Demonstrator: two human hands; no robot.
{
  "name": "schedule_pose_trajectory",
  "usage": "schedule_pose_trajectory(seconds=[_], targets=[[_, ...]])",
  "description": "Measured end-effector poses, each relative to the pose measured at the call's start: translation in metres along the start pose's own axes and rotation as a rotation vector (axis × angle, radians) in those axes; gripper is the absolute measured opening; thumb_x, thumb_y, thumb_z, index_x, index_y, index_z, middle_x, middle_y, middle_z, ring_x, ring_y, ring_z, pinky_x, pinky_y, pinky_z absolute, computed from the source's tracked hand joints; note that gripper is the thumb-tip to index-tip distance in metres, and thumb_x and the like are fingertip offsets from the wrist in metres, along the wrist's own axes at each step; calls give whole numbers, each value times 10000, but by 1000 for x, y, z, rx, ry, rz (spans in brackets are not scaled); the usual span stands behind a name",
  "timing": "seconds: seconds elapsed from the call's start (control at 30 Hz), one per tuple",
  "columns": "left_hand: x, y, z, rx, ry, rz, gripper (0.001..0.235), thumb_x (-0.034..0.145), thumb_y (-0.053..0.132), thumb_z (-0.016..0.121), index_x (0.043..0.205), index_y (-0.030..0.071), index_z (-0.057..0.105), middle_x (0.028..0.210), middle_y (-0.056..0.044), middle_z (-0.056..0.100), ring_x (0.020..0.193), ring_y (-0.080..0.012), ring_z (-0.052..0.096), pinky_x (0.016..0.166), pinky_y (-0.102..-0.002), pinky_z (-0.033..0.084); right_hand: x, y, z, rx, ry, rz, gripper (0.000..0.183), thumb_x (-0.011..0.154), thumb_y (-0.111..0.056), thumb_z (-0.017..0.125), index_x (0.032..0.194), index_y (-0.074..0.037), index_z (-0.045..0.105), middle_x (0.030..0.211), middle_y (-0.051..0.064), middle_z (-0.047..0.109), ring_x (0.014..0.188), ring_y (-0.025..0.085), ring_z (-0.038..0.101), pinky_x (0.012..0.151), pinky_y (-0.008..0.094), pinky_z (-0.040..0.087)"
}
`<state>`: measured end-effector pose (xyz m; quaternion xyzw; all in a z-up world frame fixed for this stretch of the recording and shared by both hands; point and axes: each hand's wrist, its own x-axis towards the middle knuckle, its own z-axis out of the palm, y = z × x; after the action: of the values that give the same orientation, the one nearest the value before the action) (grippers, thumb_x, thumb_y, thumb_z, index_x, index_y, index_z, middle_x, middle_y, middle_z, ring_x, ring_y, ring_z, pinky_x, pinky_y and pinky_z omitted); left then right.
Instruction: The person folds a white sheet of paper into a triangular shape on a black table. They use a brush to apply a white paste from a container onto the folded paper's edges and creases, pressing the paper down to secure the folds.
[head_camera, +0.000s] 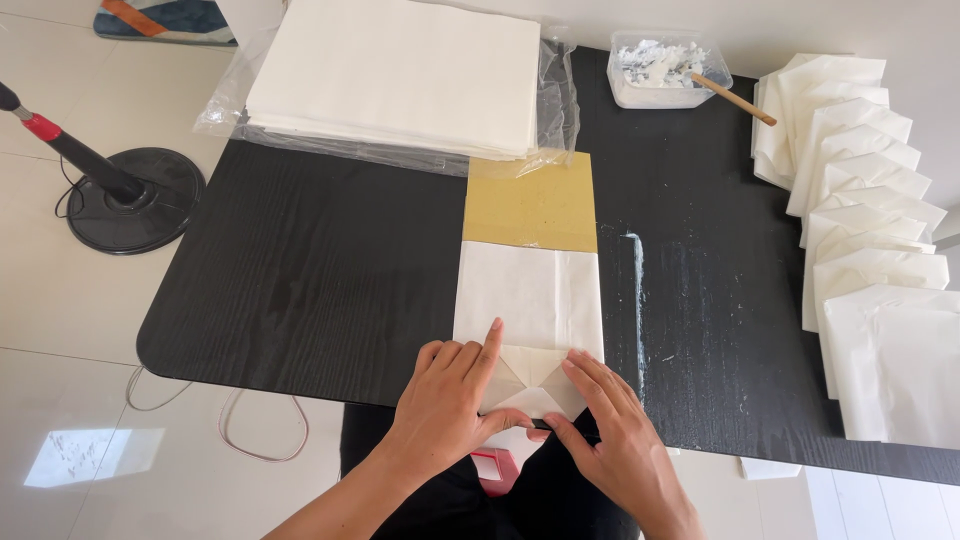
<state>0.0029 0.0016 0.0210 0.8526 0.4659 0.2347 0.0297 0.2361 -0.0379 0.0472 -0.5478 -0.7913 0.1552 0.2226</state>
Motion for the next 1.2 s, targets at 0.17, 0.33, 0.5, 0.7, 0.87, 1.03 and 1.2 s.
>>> schedule_pose_trajectory(seconds=[0.17, 0.33, 0.5, 0.7, 0.87, 1.03, 1.2], targets=[[7, 3, 3, -26, -47, -89, 1121, 828, 722, 737, 1578, 3, 317, 948, -12, 624, 871, -206, 576, 928, -399, 449, 4, -8, 10, -26, 98, 70, 580, 924, -303, 703, 1441, -102, 535, 1503, 64, 566, 1354, 260, 566, 1098, 450, 446], [20, 6, 5, -29, -120, -206, 1051, 882, 624, 739, 1591, -1, 281, 1178, -94, 616, 1007, -269, 567, 860, -419, 466, 23, -10, 5, -24, 54, 171, 596, 916, -373, 704, 1417, -91, 548, 1394, 70, 630, 1287, 265, 547, 1066, 453, 441], [38, 9, -7, -91, -255, -260, 919, 921, 521, 729, 1578, 26, 320, 1137, -98, 607, 997, -289, 553, 858, -430, 464, 45, -4, -8, 70, -136, 289, 597, 901, -435, 717, 1404, -143, 587, 1343, 14, 577, 1300, 212, 489, 1071, 400, 444], [29, 19, -8, -137, -101, -126, 243, 909, 301, 792, 1032, 111, 705, 977, -37, 536, 889, -238, 563, 804, -392, 463, 43, 11, -3, 92, -78, 15, 253, 878, -263, 751, 1087, -124, 721, 1018, 24, 637, 1021, 239, 599, 934, 418, 494], [10, 26, -9, -166, 80, -31, 145, 818, 14, 754, 754, 88, 647, 1132, -85, 633, 1005, -256, 663, 860, -402, 517, 21, 12, -2, 79, 59, -230, 241, 846, -138, 791, 1084, -135, 752, 1056, 29, 655, 1019, 242, 644, 901, 428, 506], [2, 13, -16, -230, 3, 44, 200, 898, 106, 721, 1090, 53, 745, 1361, -177, 653, 1313, -286, 587, 1066, -406, 452, 11, 10, -2, 101, -43, -196, 414, 882, -248, 801, 1255, -96, 706, 1278, 70, 652, 1247, 260, 604, 991, 432, 558], [10, -6, -32, -299, -150, 139, 341, 916, 264, 727, 1191, 64, 749, 1415, -185, 614, 1337, -293, 550, 1083, -437, 411, 14, -4, -8, 184, -76, -25, 347, 867, -235, 803, 1181, -94, 757, 1272, 46, 645, 1228, 210, 615, 995, 378, 557]])
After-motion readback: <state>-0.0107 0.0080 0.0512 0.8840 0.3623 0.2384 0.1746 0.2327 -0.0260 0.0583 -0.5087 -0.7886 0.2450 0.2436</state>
